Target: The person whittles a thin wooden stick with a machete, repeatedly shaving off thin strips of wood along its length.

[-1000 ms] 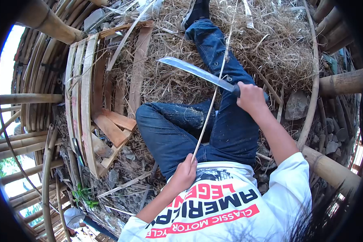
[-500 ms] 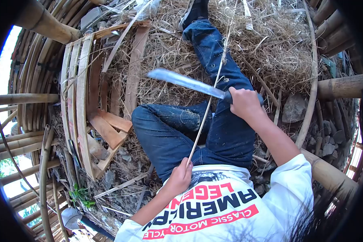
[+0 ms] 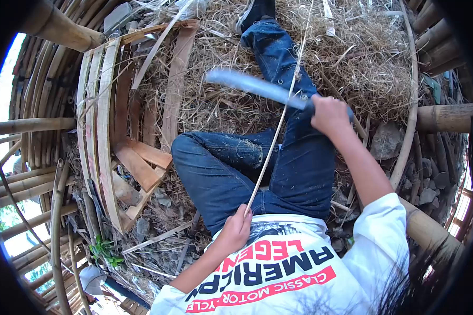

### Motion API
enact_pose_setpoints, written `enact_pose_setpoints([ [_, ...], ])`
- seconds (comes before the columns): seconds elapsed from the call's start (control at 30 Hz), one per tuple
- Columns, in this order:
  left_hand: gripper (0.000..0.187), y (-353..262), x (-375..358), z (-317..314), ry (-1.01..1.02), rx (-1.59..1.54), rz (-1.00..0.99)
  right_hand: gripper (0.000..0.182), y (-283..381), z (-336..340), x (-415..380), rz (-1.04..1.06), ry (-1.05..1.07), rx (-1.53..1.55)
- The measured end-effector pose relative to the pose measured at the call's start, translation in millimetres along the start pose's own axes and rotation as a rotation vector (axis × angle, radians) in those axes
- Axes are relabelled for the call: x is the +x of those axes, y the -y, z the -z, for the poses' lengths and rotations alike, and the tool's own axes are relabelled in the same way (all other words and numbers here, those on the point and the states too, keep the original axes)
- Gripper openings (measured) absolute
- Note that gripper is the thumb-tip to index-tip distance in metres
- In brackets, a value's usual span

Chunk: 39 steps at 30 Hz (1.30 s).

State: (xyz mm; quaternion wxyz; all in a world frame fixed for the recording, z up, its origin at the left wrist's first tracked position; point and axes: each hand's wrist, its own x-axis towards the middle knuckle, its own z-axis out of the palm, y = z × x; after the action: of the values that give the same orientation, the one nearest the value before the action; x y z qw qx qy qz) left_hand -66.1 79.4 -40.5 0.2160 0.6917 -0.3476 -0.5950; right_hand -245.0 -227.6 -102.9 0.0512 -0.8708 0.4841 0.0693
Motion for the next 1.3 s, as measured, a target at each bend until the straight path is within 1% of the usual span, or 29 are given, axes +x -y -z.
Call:
enact_pose_setpoints([
  [0.03, 0.013, 1.7, 1.4, -1.4, -0.008, -0.004, 0.0, 0.016, -4.8, -1.2, 7.7, -0.059, -0.009, 0.047],
  [0.07, 0.013, 4.9, 3.5, -4.0, -0.017, 0.012, -0.041, 0.017, -5.7, -2.1, 13.1, -0.117, -0.018, 0.094],
  [0.13, 0.013, 4.4, 7.1, -2.1, -0.035, 0.028, -0.095, 0.021, 5.6, -0.5, 7.4, -0.085, -0.019, -0.004],
  [0.17, 0.013, 3.3, 6.0, 0.0, -0.021, 0.016, -0.062, 0.022, 8.4, 0.5, 4.2, -0.044, 0.049, 0.042],
  [0.2, 0.013, 2.7, 3.7, -0.1, 0.0, 0.0, -0.019, 0.02, 13.1, 1.1, -1.5, -0.003, 0.049, 0.023],
  [0.27, 0.012, 1.2, 5.8, -0.4, 0.005, -0.022, -0.013, 0.016, 15.2, 9.1, -6.6, 0.122, 0.096, 0.017],
  [0.33, 0.012, 1.9, 3.8, 0.6, 0.01, -0.009, -0.008, 0.015, 0.7, 1.9, 4.8, 0.072, 0.011, -0.065],
  [0.37, 0.012, 1.9, 3.1, 0.0, 0.0, -0.02, -0.012, 0.015, -6.1, 3.0, 14.0, -0.019, 0.023, -0.06],
  [0.4, 0.012, 3.0, 4.9, -0.9, -0.009, -0.021, -0.011, 0.015, -14.6, -0.5, 22.9, -0.094, -0.017, 0.027],
  [0.47, 0.012, 5.8, 7.5, -3.3, -0.024, 0.006, -0.089, 0.016, -8.9, -4.4, 25.0, -0.134, -0.069, 0.046],
  [0.53, 0.012, 5.4, 8.5, -0.1, -0.03, -0.007, -0.077, 0.026, 4.0, -5.0, 19.9, -0.144, 0.045, 0.004],
  [0.57, 0.012, 5.7, 7.6, 0.1, -0.021, -0.023, -0.052, 0.028, 3.5, -12.1, 14.8, -0.057, 0.045, 0.013],
  [0.6, 0.012, 5.5, 7.1, -0.1, -0.013, -0.025, -0.049, 0.028, 1.8, -11.5, 11.1, -0.062, 0.052, 0.011],
  [0.67, 0.013, 3.3, 7.9, 2.0, 0.014, -0.031, -0.001, 0.028, 2.3, -5.8, 6.7, 0.105, 0.062, 0.0],
  [0.7, 0.013, 1.5, 6.8, 2.3, 0.005, -0.012, -0.016, 0.026, -6.3, -11.2, 13.1, 0.08, 0.027, -0.038],
  [0.73, 0.013, 0.1, 5.8, 2.2, 0.006, -0.012, -0.009, 0.024, -16.2, -16.3, 21.5, 0.021, 0.005, -0.041],
  [0.8, 0.013, -3.1, 8.5, 3.1, 0.008, -0.04, -0.009, 0.018, -29.0, -18.7, 36.1, -0.114, -0.11, -0.026],
  [0.83, 0.013, 1.3, 6.8, 0.0, -0.004, -0.044, -0.007, 0.018, -24.9, -17.8, 35.9, -0.1, -0.143, 0.001],
  [0.87, 0.013, 8.7, 6.8, -4.8, -0.027, -0.04, -0.062, 0.018, -19.6, -16.8, 33.7, -0.09, -0.15, 0.0],
  [0.9, 0.013, 11.3, 10.9, -6.1, -0.049, -0.031, -0.126, 0.018, -14.8, -16.5, 32.6, -0.073, -0.121, -0.021],
  [0.93, 0.013, 9.0, 11.7, -3.8, -0.05, -0.03, -0.134, 0.019, -13.7, -18.1, 30.9, -0.063, -0.083, -0.042],
  [1.0, 0.013, 5.8, 6.4, -1.0, -0.011, -0.036, -0.045, 0.018, -17.4, -20.3, 23.6, -0.033, -0.105, -0.039],
  [1.07, 0.014, 5.0, 7.6, -2.2, -0.012, -0.04, -0.024, 0.017, -9.1, -15.9, 8.5, 0.109, -0.105, 0.011],
  [1.1, 0.015, 5.1, 8.3, -1.6, -0.001, -0.038, 0.017, 0.015, -3.0, -19.8, 2.1, 0.179, -0.121, 0.048],
  [1.13, 0.015, 4.6, 10.0, -1.1, 0.01, -0.034, 0.054, 0.012, 4.9, -13.6, -4.3, 0.226, -0.115, 0.02],
  [1.2, 0.015, 0.6, 10.5, -0.2, 0.012, -0.013, 0.047, 0.009, -2.1, -16.8, 1.6, 0.304, -0.123, 0.013],
  [1.27, 0.016, -0.3, 7.6, -0.2, 0.01, 0.005, 0.051, 0.008, -27.8, -23.4, 22.6, 0.183, -0.134, -0.022],
  [1.3, 0.015, -1.1, 10.9, 0.5, -0.003, 0.032, 0.032, 0.01, -36.5, -22.9, 33.5, 0.005, -0.142, -0.069],
])
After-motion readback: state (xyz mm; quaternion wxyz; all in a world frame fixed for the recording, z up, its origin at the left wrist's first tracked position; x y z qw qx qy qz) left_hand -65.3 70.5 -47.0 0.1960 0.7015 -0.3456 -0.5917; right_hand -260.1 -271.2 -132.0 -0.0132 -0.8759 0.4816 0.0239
